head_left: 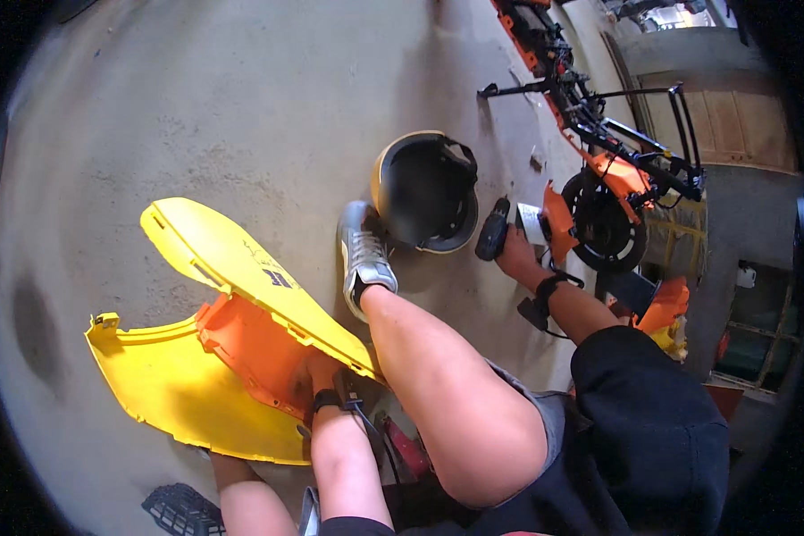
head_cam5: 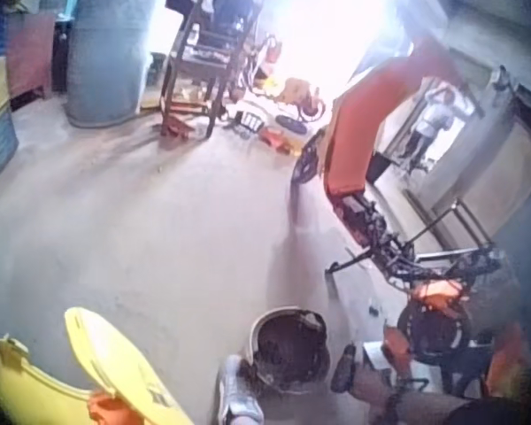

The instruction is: Repairing or assembling motorcycle bodywork parts using a cordless drill and manual alignment.

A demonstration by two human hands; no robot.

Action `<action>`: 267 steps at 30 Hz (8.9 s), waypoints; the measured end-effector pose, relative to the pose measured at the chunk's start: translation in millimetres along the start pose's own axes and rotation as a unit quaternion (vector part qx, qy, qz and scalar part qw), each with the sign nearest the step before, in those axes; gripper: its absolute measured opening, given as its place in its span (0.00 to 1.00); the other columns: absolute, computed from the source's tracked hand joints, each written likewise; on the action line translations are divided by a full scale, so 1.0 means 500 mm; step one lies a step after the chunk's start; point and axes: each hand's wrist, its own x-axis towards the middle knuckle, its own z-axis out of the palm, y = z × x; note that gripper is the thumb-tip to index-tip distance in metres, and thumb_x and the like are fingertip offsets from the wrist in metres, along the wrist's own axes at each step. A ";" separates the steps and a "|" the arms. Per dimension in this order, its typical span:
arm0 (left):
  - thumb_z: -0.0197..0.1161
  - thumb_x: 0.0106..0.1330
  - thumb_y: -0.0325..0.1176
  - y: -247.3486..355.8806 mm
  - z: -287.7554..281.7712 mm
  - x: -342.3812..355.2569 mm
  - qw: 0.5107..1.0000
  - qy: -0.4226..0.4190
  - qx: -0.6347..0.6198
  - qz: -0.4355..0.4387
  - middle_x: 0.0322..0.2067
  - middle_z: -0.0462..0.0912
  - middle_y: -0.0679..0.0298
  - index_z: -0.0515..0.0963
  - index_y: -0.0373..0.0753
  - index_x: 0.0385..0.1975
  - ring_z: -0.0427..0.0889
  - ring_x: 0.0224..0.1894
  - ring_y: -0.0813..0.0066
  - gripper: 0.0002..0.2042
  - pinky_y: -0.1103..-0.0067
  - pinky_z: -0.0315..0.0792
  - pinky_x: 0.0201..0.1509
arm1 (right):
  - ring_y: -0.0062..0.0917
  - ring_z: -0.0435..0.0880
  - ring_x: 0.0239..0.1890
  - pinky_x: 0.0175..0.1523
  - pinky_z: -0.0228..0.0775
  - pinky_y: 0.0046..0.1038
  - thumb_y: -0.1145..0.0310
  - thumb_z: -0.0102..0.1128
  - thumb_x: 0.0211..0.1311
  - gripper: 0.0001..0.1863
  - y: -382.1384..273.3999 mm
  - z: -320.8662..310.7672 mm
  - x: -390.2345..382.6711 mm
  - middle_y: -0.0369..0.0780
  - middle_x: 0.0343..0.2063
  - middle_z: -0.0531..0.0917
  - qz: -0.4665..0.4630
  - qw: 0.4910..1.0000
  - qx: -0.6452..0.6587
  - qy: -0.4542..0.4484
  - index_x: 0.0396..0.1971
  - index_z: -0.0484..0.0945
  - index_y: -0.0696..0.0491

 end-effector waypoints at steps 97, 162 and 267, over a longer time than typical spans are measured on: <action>0.50 0.63 0.55 0.394 -0.503 -0.246 0.867 0.126 -0.372 -0.306 0.53 0.78 0.54 0.76 0.45 0.53 0.76 0.56 0.56 0.25 0.67 0.69 0.58 | 0.19 0.81 0.23 0.29 0.75 0.23 0.71 0.61 0.56 0.09 -1.019 -0.372 -0.364 0.37 0.21 0.82 -0.578 0.744 -0.013 -0.334 0.33 0.81 0.61; 0.52 0.67 0.25 0.397 -1.010 -0.719 0.551 0.637 -0.528 -0.110 0.52 0.77 0.57 0.67 0.35 0.60 0.76 0.53 0.70 0.21 0.76 0.70 0.55 | 0.36 0.53 0.71 0.70 0.48 0.30 0.64 0.54 0.69 0.11 -0.702 -0.416 -0.638 0.54 0.68 0.55 -0.626 0.556 0.467 -0.285 0.39 0.75 0.58; 0.51 0.62 0.23 0.321 -1.032 -0.707 0.305 0.515 -0.791 -0.121 0.33 0.82 0.60 0.78 0.32 0.43 0.81 0.31 0.71 0.12 0.75 0.75 0.34 | 0.31 0.78 0.43 0.44 0.77 0.40 0.49 0.60 0.60 0.26 -0.664 -0.439 -0.195 0.40 0.45 0.77 -0.229 0.894 0.349 -0.160 0.49 0.72 0.53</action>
